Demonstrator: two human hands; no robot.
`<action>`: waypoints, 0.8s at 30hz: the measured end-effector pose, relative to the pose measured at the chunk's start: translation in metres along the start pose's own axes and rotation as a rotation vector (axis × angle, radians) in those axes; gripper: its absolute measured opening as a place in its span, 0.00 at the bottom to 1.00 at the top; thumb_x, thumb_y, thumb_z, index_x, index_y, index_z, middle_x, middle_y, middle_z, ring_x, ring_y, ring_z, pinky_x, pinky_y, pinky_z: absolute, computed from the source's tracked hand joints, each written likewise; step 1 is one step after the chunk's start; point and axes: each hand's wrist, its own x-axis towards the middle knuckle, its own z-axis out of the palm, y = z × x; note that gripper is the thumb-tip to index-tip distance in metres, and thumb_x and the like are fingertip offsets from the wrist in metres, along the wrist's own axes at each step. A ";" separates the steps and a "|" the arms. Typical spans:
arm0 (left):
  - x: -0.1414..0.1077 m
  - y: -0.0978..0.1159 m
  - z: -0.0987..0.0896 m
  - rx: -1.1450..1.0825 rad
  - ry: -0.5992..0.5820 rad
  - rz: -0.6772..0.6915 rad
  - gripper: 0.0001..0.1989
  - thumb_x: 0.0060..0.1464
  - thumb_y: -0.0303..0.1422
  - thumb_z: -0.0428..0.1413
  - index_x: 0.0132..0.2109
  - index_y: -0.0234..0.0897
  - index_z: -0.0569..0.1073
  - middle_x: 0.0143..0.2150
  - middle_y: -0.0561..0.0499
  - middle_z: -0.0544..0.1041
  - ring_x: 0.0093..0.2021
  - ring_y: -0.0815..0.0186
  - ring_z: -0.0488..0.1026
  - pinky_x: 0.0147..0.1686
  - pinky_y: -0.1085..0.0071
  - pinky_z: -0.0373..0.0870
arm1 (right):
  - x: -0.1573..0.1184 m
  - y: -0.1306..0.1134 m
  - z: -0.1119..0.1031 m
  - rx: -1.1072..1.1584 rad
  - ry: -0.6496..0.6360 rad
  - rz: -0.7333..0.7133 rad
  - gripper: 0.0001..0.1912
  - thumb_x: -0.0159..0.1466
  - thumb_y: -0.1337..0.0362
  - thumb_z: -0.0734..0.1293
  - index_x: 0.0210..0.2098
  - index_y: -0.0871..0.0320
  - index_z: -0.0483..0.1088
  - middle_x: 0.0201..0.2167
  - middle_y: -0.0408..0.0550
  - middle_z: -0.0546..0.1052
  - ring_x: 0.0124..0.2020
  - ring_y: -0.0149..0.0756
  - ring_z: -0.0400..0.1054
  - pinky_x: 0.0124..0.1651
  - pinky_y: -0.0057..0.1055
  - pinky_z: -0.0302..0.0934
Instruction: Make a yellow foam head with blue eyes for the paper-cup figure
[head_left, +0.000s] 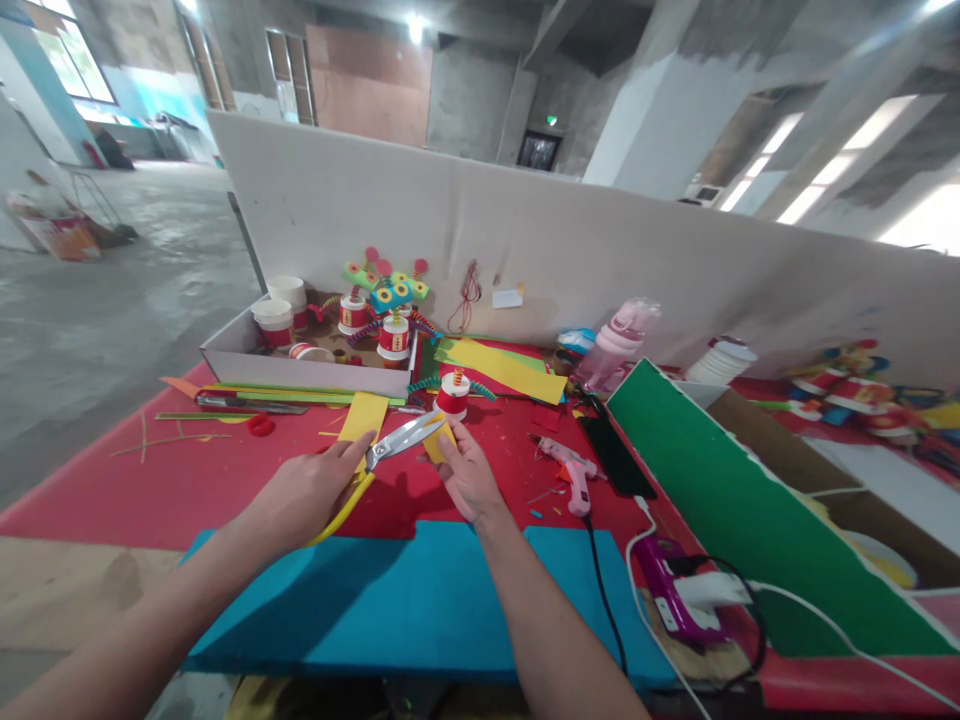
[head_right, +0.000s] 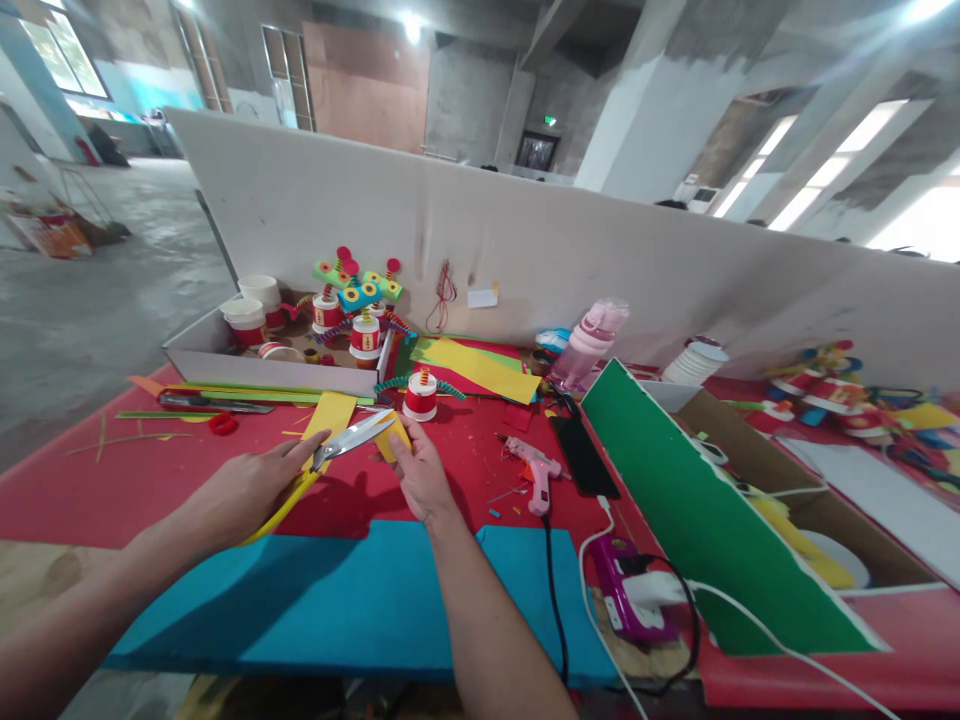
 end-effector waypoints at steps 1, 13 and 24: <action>0.000 0.000 0.000 0.001 -0.004 -0.001 0.27 0.61 0.35 0.39 0.67 0.39 0.47 0.50 0.39 0.74 0.39 0.55 0.76 0.31 0.68 0.66 | 0.000 0.000 0.000 0.000 0.000 -0.001 0.19 0.57 0.58 0.69 0.48 0.50 0.68 0.45 0.43 0.74 0.41 0.32 0.68 0.40 0.28 0.67; 0.000 0.000 0.000 -0.036 -0.041 -0.002 0.27 0.61 0.35 0.39 0.66 0.39 0.48 0.52 0.38 0.73 0.39 0.56 0.76 0.31 0.69 0.67 | 0.001 0.002 -0.002 -0.004 0.014 0.002 0.19 0.57 0.58 0.69 0.48 0.51 0.68 0.44 0.44 0.73 0.40 0.31 0.67 0.38 0.27 0.67; 0.002 -0.002 0.002 -0.039 -0.049 -0.014 0.28 0.60 0.37 0.40 0.66 0.41 0.49 0.50 0.39 0.74 0.38 0.55 0.76 0.30 0.69 0.67 | 0.002 0.004 -0.003 0.022 0.005 -0.003 0.18 0.57 0.59 0.69 0.47 0.51 0.69 0.44 0.43 0.73 0.40 0.31 0.67 0.39 0.27 0.67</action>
